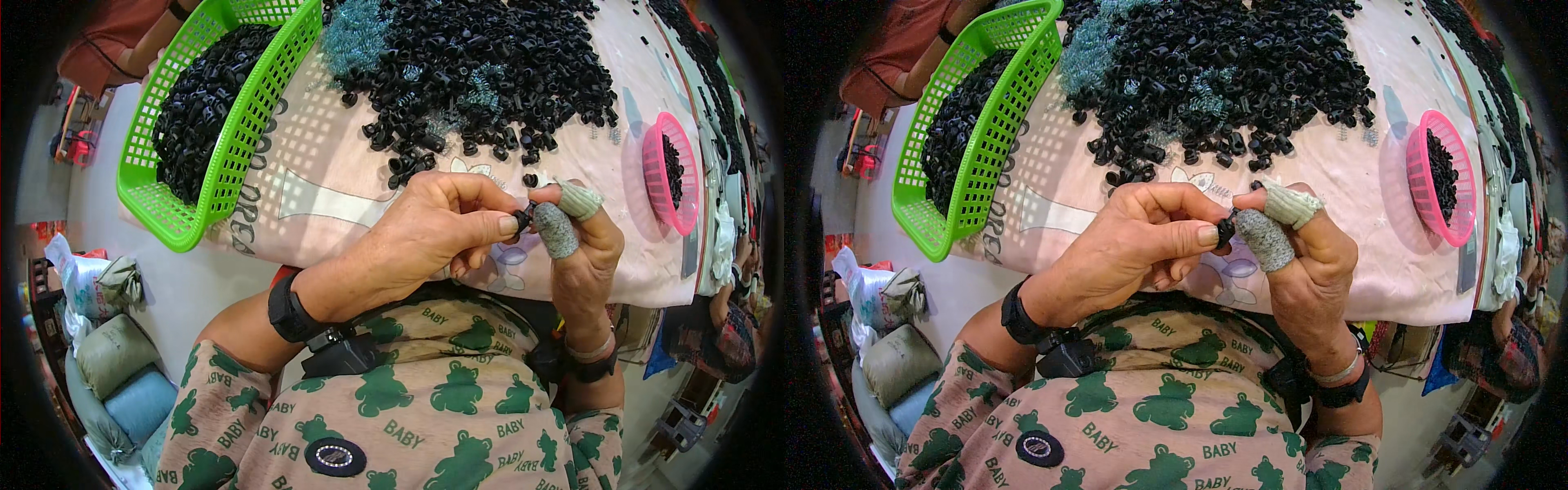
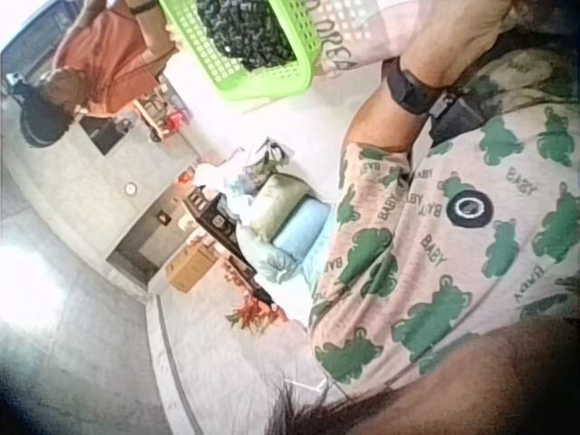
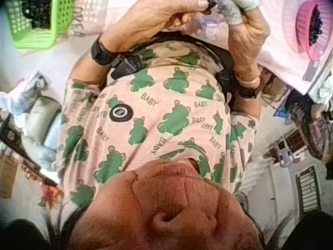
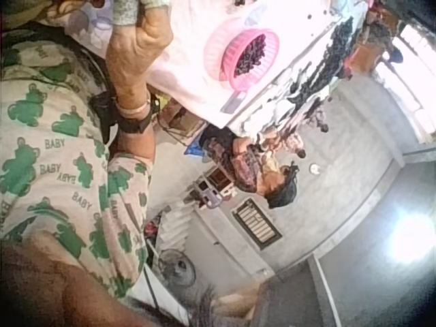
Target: Assembling small black plastic shoe components by hand at a workstation.
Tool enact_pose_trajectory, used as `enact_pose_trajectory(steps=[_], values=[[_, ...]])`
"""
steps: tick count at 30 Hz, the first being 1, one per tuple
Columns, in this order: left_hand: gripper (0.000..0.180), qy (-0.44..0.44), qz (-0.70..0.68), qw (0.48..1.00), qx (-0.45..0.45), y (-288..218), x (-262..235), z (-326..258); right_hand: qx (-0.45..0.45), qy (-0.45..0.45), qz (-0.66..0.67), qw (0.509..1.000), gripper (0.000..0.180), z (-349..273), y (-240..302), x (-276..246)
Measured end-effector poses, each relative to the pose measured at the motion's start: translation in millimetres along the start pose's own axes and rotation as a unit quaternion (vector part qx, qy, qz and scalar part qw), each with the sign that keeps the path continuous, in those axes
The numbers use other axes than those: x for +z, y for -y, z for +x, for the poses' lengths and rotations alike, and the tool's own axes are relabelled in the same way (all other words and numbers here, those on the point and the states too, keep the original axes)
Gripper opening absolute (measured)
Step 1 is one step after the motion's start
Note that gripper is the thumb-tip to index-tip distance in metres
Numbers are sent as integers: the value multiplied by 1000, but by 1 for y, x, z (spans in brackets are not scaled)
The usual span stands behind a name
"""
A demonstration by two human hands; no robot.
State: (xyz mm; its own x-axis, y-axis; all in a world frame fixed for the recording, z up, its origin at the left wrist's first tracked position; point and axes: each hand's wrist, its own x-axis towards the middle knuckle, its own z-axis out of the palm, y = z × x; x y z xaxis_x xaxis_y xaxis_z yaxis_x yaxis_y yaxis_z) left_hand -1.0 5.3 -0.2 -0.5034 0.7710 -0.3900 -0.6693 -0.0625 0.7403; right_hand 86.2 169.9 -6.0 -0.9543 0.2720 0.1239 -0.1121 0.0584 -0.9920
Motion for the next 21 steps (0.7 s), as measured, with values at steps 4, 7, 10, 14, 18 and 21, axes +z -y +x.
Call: enact_pose_trajectory(steps=[4,7,10,14,18,21], values=[[18,-6,25,1000,6,0,0,0,-42,11,-96,994,18,2,2,-1],[16,-6,42,999,22,3,-1,0,-102,17,-186,977,21,2,-2,-2],[15,-3,34,999,13,3,-1,0,-175,26,-251,952,26,4,-1,-4],[14,-13,20,1000,7,2,-1,0,-209,67,-282,934,35,7,5,-6],[13,4,-9,1000,-2,1,-3,-1,-230,62,-313,919,50,4,6,0],[11,-6,42,999,32,5,-2,1,-267,50,-342,900,52,6,5,1]])
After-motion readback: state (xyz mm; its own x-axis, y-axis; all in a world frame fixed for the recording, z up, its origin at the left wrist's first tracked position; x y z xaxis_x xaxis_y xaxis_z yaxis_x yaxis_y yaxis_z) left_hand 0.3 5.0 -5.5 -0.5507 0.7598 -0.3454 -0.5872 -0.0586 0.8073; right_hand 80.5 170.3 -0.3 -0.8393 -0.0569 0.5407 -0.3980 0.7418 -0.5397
